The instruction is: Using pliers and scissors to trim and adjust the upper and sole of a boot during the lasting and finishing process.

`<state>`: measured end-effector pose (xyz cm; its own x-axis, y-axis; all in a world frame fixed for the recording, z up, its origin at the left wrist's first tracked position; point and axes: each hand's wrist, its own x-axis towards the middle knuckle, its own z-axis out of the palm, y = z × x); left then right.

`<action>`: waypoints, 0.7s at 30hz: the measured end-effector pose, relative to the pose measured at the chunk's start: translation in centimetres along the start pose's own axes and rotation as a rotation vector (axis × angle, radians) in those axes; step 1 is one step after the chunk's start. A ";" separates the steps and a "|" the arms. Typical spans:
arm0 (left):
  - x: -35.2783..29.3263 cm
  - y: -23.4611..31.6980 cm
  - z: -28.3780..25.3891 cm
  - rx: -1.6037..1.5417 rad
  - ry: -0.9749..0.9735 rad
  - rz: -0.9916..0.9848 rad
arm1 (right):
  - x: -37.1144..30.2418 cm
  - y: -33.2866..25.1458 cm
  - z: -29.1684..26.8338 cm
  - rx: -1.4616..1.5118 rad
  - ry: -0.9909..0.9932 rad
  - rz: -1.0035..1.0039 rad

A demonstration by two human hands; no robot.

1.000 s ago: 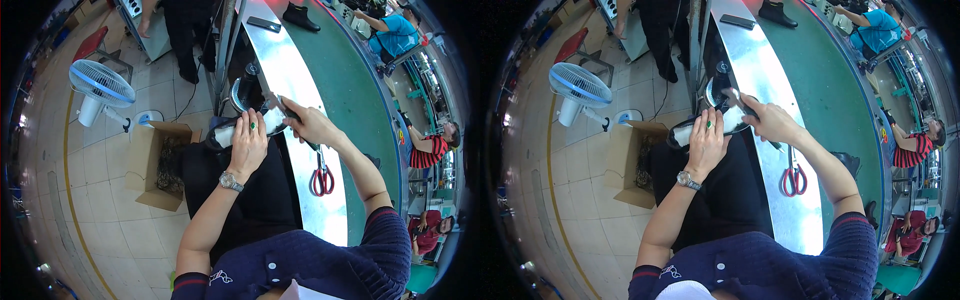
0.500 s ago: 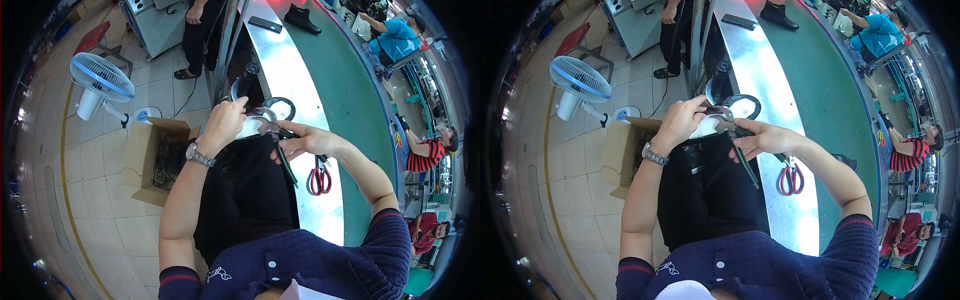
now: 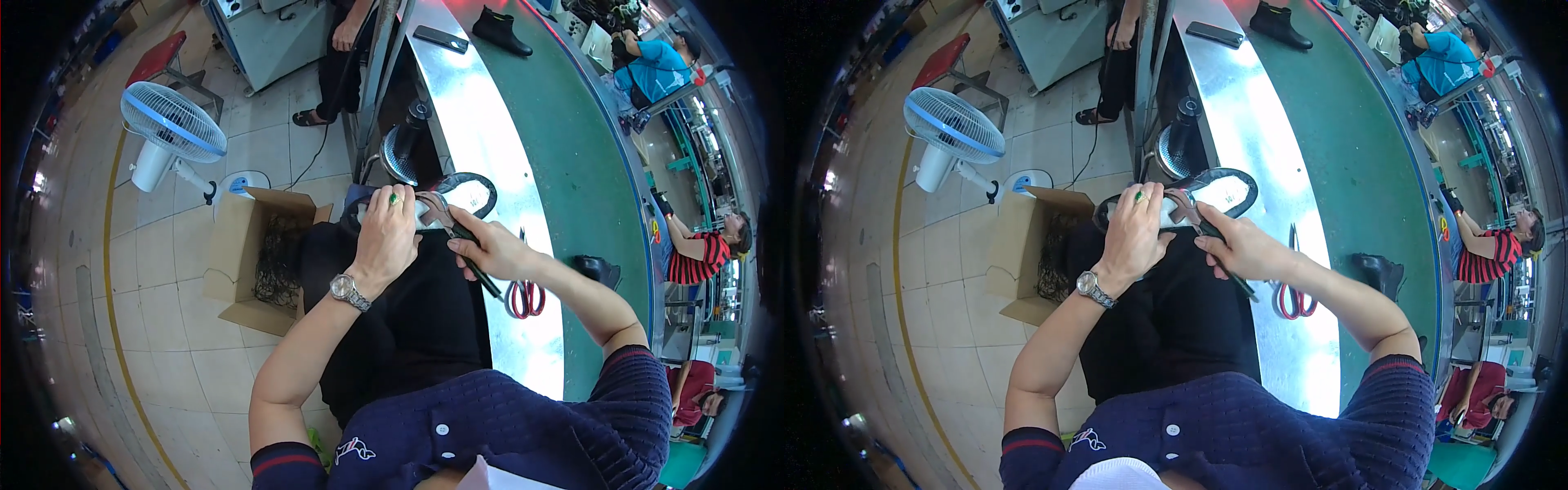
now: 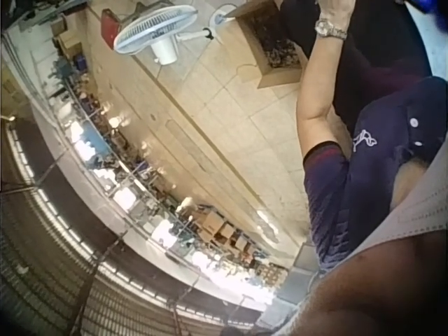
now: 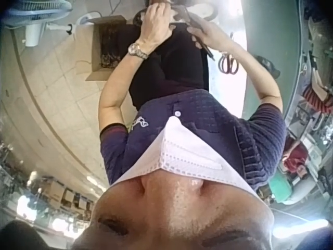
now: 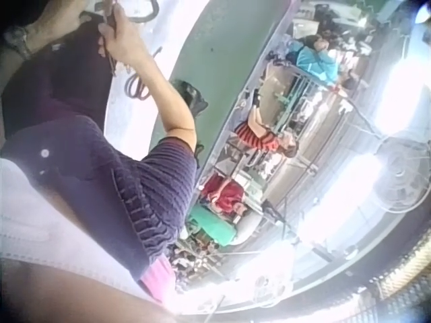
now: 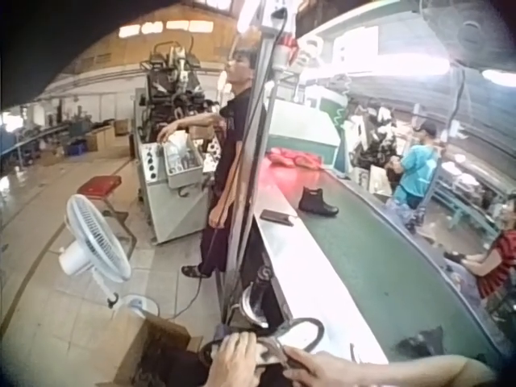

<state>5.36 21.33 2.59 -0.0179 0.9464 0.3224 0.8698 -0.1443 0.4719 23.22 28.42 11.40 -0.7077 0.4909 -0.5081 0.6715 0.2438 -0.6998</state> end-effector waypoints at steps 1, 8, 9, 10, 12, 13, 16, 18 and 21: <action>-0.1 -0.1 0.3 0.079 0.026 0.048 | 0.0 -0.4 -1.3 -0.034 -0.080 0.035; -0.5 0.3 1.7 0.504 0.084 0.159 | 1.5 -1.4 -2.1 -0.550 0.311 -0.111; -0.4 0.6 1.7 0.540 0.062 0.179 | 2.6 0.2 -1.5 -0.699 0.313 -0.038; -0.5 0.5 1.8 0.537 0.066 0.182 | 2.9 1.6 -0.8 -0.593 0.354 -0.155; -1.3 0.0 2.3 0.437 0.127 0.174 | 2.1 -1.5 -1.8 -0.653 0.191 -0.058; -1.3 -0.4 2.8 0.408 0.169 0.173 | 2.1 -1.8 -1.7 -0.659 0.184 -0.063; -1.2 0.0 2.6 0.371 0.206 0.203 | 2.1 -1.5 -0.7 -0.439 0.444 -0.180; -1.2 0.0 2.6 0.417 0.234 0.214 | 3.4 -0.6 0.8 -0.630 0.392 -0.140; -1.4 -0.1 2.4 0.404 0.246 0.193 | 3.0 -2.2 -0.3 -0.636 0.324 -0.157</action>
<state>6.46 20.68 0.09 0.0883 0.8105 0.5790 0.9891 -0.1404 0.0456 19.73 29.65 11.56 -0.7719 0.6091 -0.1822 0.6348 0.7222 -0.2749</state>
